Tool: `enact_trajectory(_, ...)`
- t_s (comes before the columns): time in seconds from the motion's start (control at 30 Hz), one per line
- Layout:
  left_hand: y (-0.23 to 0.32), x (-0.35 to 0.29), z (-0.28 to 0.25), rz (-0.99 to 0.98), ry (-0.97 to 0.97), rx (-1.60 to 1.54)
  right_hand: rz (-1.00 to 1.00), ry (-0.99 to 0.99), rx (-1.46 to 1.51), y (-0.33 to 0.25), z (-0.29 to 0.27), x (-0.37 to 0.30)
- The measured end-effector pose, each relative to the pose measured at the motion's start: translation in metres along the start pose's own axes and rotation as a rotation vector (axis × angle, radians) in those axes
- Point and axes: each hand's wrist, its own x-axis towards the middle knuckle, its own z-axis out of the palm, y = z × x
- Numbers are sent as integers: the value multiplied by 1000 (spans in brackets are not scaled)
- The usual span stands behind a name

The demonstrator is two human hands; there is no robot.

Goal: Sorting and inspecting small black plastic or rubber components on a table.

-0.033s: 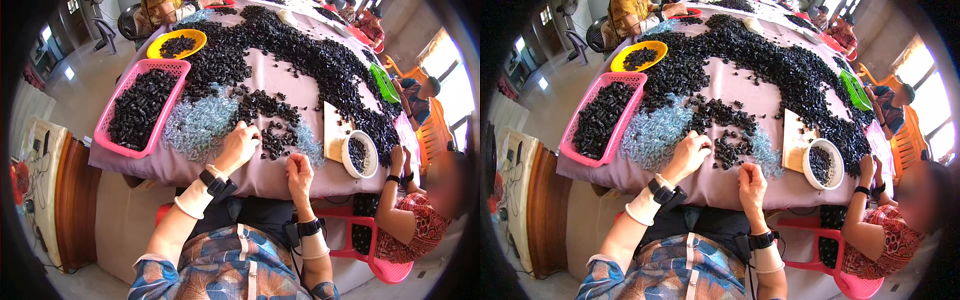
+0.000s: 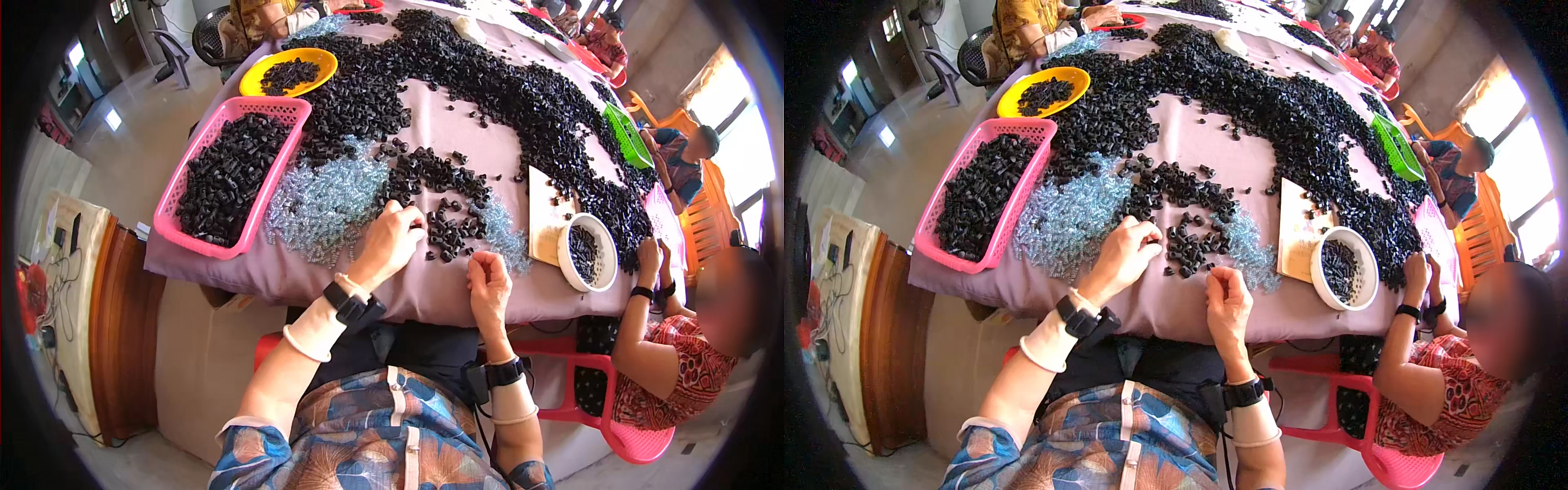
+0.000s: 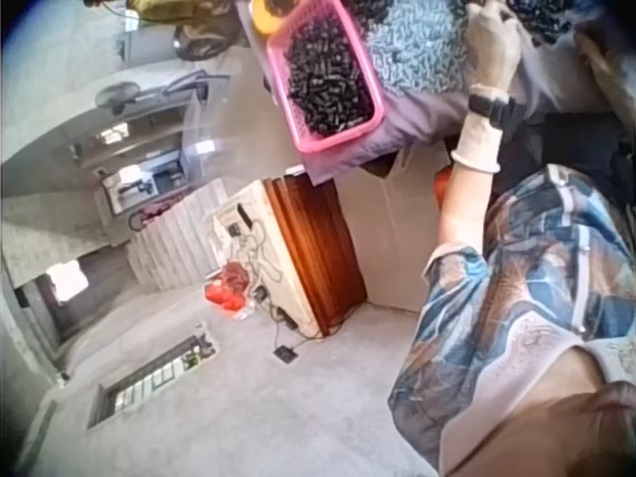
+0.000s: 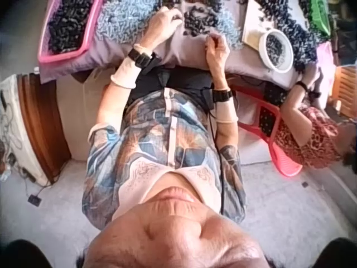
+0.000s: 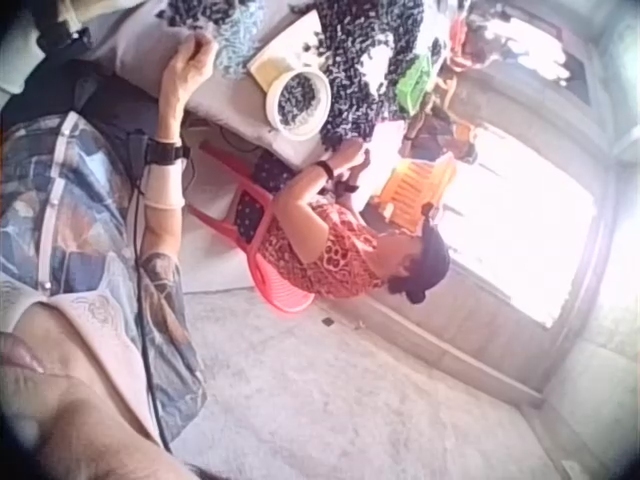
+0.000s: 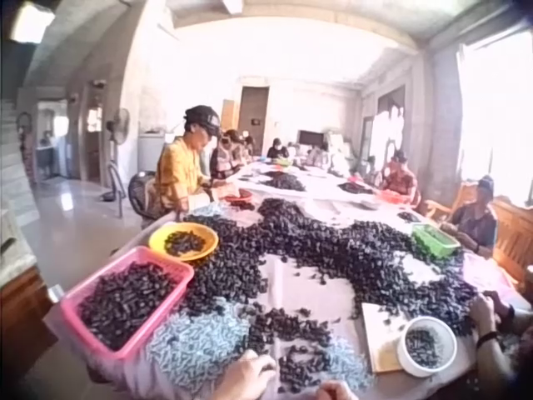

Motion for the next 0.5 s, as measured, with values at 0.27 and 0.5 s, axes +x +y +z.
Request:
enact_trajectory(0.27,5,-36,-15,-269,-119,-915,12,7,-31,-7,4,-2)
enact_trajectory(0.5,7,-47,-16,-320,-128,-1068,-52,-101,0,-19,19,-13)
